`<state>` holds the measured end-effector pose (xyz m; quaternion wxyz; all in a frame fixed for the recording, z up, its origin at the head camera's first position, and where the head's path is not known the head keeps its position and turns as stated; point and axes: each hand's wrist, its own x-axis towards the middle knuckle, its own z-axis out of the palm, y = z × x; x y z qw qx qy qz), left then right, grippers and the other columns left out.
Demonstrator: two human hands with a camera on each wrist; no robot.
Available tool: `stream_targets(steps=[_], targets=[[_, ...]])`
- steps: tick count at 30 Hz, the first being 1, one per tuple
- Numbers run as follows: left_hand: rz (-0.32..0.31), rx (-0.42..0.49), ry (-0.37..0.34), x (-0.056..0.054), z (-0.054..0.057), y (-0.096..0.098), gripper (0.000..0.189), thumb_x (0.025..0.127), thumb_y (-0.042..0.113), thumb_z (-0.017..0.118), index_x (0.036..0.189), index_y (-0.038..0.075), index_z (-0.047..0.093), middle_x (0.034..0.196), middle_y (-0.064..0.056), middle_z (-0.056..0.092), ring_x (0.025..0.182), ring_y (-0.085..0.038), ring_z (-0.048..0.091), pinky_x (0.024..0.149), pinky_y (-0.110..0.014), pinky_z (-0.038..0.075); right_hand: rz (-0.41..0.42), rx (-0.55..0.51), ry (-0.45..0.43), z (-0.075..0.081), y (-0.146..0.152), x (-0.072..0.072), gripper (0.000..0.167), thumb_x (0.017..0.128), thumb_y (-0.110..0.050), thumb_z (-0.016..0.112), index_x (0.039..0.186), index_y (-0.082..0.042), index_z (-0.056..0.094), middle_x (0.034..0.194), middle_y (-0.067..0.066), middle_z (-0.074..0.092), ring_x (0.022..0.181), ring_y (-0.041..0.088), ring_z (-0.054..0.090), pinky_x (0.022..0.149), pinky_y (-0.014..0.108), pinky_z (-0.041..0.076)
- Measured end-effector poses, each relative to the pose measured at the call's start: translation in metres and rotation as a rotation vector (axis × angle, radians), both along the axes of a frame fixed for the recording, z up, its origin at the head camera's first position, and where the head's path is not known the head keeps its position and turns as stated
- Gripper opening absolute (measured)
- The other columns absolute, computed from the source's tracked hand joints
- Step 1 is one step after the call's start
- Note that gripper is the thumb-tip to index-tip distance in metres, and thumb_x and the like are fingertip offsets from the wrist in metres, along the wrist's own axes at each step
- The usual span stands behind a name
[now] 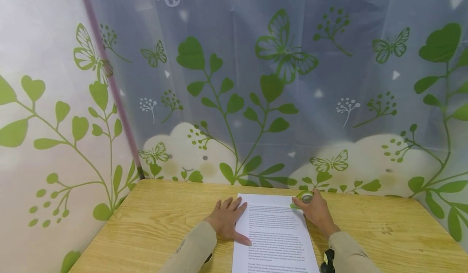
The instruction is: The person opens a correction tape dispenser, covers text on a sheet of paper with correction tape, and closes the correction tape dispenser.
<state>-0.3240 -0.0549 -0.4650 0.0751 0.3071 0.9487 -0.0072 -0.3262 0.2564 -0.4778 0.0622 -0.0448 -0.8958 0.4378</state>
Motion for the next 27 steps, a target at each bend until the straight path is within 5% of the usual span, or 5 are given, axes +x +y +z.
stream_targets(steps=[5,12,18,23,27], targets=[[0.001,0.006,-0.004,-0.001,0.000,-0.002,0.117,0.064,0.087,0.051,0.154,0.018,0.020,0.158,-0.008,0.014,0.141,-0.035,0.017,0.110,-0.056,0.016,-0.029,-0.097,-0.007,-0.004,0.004,0.001,0.072,0.088,-0.045,0.066,0.125,0.008,0.034,0.078,0.010,0.058,0.060,0.017,0.055,0.056,0.031,0.043],[-0.011,0.011,0.018,-0.004,-0.004,-0.002,0.118,0.064,0.088,0.050,0.154,0.018,0.019,0.158,-0.008,0.014,0.141,-0.035,0.017,0.110,-0.057,0.015,-0.115,-0.362,-0.066,0.000,0.014,0.003,0.082,0.087,-0.063,0.054,0.131,0.003,0.036,0.084,0.009,0.058,0.072,0.018,0.059,0.071,0.031,0.048],[-0.009,0.009,0.019,-0.004,-0.003,-0.003,0.117,0.064,0.087,0.052,0.154,0.018,0.020,0.158,-0.008,0.015,0.141,-0.035,0.018,0.110,-0.057,0.016,-0.170,-0.447,-0.028,0.003,0.000,0.004,0.064,0.087,-0.055,0.062,0.111,0.000,0.042,0.069,0.004,0.055,0.060,0.016,0.054,0.060,0.029,0.047],[-0.024,0.024,0.030,-0.004,-0.006,-0.004,0.117,0.065,0.087,0.051,0.154,0.018,0.020,0.158,-0.008,0.016,0.141,-0.035,0.018,0.109,-0.057,0.016,-0.193,-0.560,0.006,0.006,-0.026,0.005,0.071,0.083,-0.048,0.070,0.121,0.001,0.036,0.069,0.004,0.055,0.057,0.013,0.056,0.060,0.028,0.052],[-0.048,0.060,0.025,-0.004,-0.009,-0.006,0.116,0.066,0.086,0.052,0.154,0.016,0.021,0.157,-0.010,0.017,0.140,-0.037,0.019,0.108,-0.059,0.017,-0.199,-0.579,0.014,0.006,-0.048,0.003,0.060,0.082,-0.045,0.073,0.110,-0.001,0.042,0.062,0.000,0.052,0.052,0.011,0.056,0.059,0.026,0.052]])
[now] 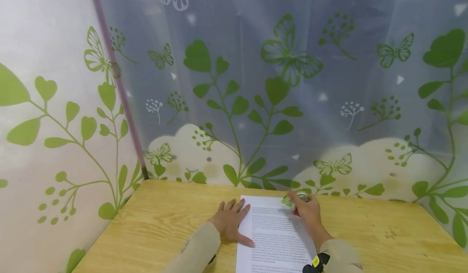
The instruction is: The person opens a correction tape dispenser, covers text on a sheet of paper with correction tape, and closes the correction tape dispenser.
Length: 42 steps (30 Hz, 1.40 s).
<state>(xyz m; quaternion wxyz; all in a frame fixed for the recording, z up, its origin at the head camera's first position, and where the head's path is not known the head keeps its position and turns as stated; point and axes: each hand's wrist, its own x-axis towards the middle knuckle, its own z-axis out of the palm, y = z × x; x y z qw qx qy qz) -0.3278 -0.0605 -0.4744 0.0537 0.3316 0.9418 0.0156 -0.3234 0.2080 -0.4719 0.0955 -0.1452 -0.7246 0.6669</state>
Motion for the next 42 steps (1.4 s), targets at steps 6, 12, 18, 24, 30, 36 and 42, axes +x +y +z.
stream_targets(steps=[6,12,18,24,30,36,42], targets=[[0.010,-0.031,-0.011,0.000,0.000,-0.001,0.115,0.067,0.087,0.048,0.154,0.019,0.018,0.158,-0.008,0.013,0.141,-0.036,0.017,0.109,-0.058,0.016,0.037,0.048,0.017,-0.007,-0.043,-0.006,0.051,0.086,-0.045,0.069,0.106,-0.001,0.051,0.062,0.004,0.056,0.049,0.013,0.056,0.051,0.027,0.051],[0.033,-0.068,-0.022,0.003,0.007,0.002,0.114,0.067,0.088,0.046,0.155,0.022,0.017,0.159,-0.006,0.013,0.141,-0.033,0.017,0.109,-0.057,0.018,0.054,0.081,0.072,-0.014,-0.075,-0.013,0.058,0.084,-0.043,0.072,0.113,0.001,0.049,0.063,0.008,0.062,0.048,0.016,0.059,0.047,0.028,0.051],[0.016,-0.056,0.005,0.004,0.003,0.006,0.114,0.066,0.089,0.045,0.154,0.022,0.018,0.158,-0.006,0.014,0.141,-0.034,0.019,0.109,-0.056,0.019,0.023,0.183,0.074,-0.021,-0.082,-0.014,0.055,0.085,-0.037,0.072,0.118,0.000,0.048,0.072,0.009,0.062,0.045,0.015,0.057,0.047,0.027,0.050],[0.032,-0.043,0.009,0.002,0.004,0.002,0.113,0.067,0.088,0.047,0.154,0.022,0.018,0.158,-0.005,0.014,0.141,-0.033,0.018,0.109,-0.055,0.019,0.080,0.226,0.077,-0.021,-0.084,-0.016,0.061,0.087,-0.037,0.070,0.125,0.002,0.043,0.092,0.016,0.061,0.050,0.014,0.060,0.052,0.027,0.052],[0.035,-0.008,-0.045,0.004,0.009,-0.001,0.108,0.071,0.086,0.045,0.154,0.021,0.019,0.158,-0.005,0.014,0.142,-0.033,0.016,0.110,-0.054,0.016,0.102,0.250,0.063,-0.019,-0.086,-0.013,0.065,0.087,-0.040,0.070,0.125,0.004,0.041,0.094,0.016,0.060,0.052,0.013,0.059,0.054,0.027,0.050],[0.037,0.034,-0.078,0.005,0.010,-0.002,0.100,0.077,0.080,0.046,0.154,0.020,0.022,0.158,-0.006,0.015,0.142,-0.034,0.016,0.110,-0.057,0.016,0.103,0.280,0.056,-0.022,-0.087,-0.014,0.066,0.087,-0.042,0.069,0.126,0.003,0.041,0.094,0.015,0.060,0.052,0.013,0.059,0.055,0.027,0.050],[0.042,0.037,-0.062,0.004,0.009,-0.001,0.102,0.076,0.081,0.048,0.154,0.021,0.020,0.158,-0.005,0.014,0.142,-0.033,0.014,0.110,-0.057,0.014,0.095,0.268,0.059,-0.021,-0.087,-0.016,0.063,0.086,-0.041,0.070,0.123,0.002,0.043,0.095,0.015,0.060,0.054,0.015,0.060,0.055,0.027,0.051]])
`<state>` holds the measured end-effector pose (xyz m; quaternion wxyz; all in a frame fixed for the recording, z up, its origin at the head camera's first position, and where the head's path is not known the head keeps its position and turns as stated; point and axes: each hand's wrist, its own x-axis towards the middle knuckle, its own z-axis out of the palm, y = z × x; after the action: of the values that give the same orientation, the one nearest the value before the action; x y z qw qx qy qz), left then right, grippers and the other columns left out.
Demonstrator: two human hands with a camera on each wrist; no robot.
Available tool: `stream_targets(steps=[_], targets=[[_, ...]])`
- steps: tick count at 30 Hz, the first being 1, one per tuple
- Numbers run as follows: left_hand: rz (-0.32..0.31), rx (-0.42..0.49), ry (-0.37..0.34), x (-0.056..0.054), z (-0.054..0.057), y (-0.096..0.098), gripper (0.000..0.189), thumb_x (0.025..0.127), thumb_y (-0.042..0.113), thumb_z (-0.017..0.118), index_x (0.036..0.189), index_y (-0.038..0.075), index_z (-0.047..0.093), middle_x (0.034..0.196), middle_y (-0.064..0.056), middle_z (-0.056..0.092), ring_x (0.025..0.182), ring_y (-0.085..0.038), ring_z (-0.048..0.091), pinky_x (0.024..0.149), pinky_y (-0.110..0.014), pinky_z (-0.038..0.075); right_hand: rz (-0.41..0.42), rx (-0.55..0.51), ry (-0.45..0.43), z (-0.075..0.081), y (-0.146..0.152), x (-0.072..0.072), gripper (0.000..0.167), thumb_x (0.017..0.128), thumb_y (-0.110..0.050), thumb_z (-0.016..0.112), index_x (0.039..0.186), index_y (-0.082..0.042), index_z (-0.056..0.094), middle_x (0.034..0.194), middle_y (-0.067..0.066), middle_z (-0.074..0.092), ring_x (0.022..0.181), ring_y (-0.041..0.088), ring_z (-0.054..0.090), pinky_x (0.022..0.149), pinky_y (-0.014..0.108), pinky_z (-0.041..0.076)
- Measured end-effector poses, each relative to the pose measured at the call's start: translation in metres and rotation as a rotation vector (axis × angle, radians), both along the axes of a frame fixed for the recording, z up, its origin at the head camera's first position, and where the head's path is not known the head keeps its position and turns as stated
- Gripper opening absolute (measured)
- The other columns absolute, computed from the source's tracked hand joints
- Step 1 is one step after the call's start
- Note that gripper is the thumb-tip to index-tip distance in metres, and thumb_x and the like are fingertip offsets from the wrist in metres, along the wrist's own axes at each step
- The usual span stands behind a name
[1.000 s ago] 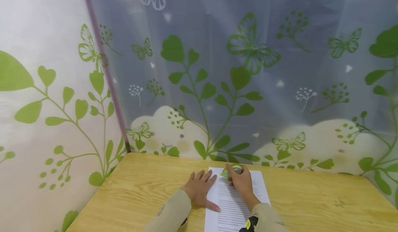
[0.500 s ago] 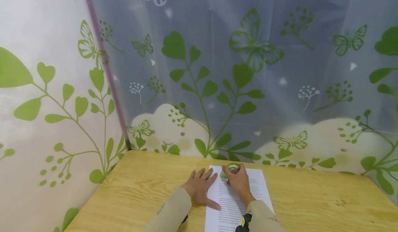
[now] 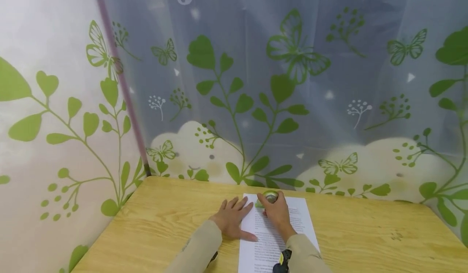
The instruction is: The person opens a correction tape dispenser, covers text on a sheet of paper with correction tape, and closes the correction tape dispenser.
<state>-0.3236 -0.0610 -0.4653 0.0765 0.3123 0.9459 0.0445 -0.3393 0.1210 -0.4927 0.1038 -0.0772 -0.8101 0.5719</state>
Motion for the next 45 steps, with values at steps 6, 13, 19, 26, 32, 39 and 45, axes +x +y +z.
stream_targets(steps=[6,13,19,26,32,39,45], targets=[[0.001,-0.027,0.026,-0.003,0.002,0.001,0.103,0.075,0.083,0.045,0.154,0.022,0.019,0.159,-0.004,0.013,0.142,-0.032,0.014,0.111,-0.056,0.014,0.003,-0.005,0.000,0.006,-0.001,-0.002,0.061,0.087,-0.036,0.071,0.124,0.002,0.041,0.096,0.016,0.060,0.055,0.014,0.058,0.055,0.027,0.051],[0.005,-0.022,0.023,0.000,0.007,0.003,0.103,0.074,0.081,0.048,0.154,0.022,0.021,0.158,-0.004,0.015,0.142,-0.032,0.016,0.110,-0.056,0.015,0.008,0.074,0.004,0.009,0.000,-0.003,0.061,0.087,-0.034,0.070,0.123,0.005,0.039,0.090,0.018,0.063,0.044,0.014,0.058,0.052,0.027,0.050],[0.010,-0.025,0.023,0.001,0.008,0.003,0.103,0.074,0.082,0.049,0.154,0.022,0.021,0.158,-0.004,0.015,0.142,-0.032,0.016,0.110,-0.055,0.015,0.021,0.084,0.005,0.012,-0.001,-0.003,0.062,0.087,-0.030,0.071,0.124,0.008,0.038,0.093,0.022,0.062,0.044,0.015,0.060,0.051,0.028,0.052],[0.001,-0.025,0.020,-0.001,0.002,0.003,0.104,0.074,0.082,0.047,0.154,0.022,0.020,0.158,-0.004,0.015,0.142,-0.032,0.015,0.110,-0.055,0.015,-0.004,0.064,0.012,0.008,0.001,-0.002,0.058,0.086,-0.027,0.072,0.120,0.007,0.039,0.095,0.024,0.061,0.045,0.016,0.061,0.049,0.028,0.052],[0.010,-0.034,0.024,-0.003,-0.001,0.002,0.104,0.073,0.083,0.046,0.154,0.023,0.020,0.158,-0.003,0.014,0.142,-0.031,0.015,0.111,-0.054,0.015,0.008,0.059,0.003,0.006,0.002,-0.003,0.060,0.086,-0.028,0.072,0.121,0.007,0.038,0.093,0.023,0.061,0.046,0.016,0.061,0.048,0.028,0.052],[0.013,-0.038,0.024,-0.001,-0.001,0.001,0.104,0.073,0.083,0.048,0.154,0.024,0.021,0.158,-0.003,0.015,0.142,-0.031,0.016,0.111,-0.054,0.015,0.022,0.130,-0.015,0.007,0.004,-0.001,0.070,0.084,-0.036,0.073,0.127,0.007,0.037,0.090,0.019,0.060,0.044,0.013,0.056,0.045,0.029,0.049],[0.014,-0.030,0.020,-0.001,-0.002,0.000,0.104,0.073,0.083,0.047,0.154,0.023,0.020,0.158,-0.004,0.014,0.142,-0.031,0.016,0.111,-0.055,0.015,0.017,0.109,-0.004,0.006,0.005,0.000,0.068,0.084,-0.032,0.074,0.126,0.009,0.038,0.091,0.022,0.062,0.044,0.016,0.060,0.048,0.028,0.051]])
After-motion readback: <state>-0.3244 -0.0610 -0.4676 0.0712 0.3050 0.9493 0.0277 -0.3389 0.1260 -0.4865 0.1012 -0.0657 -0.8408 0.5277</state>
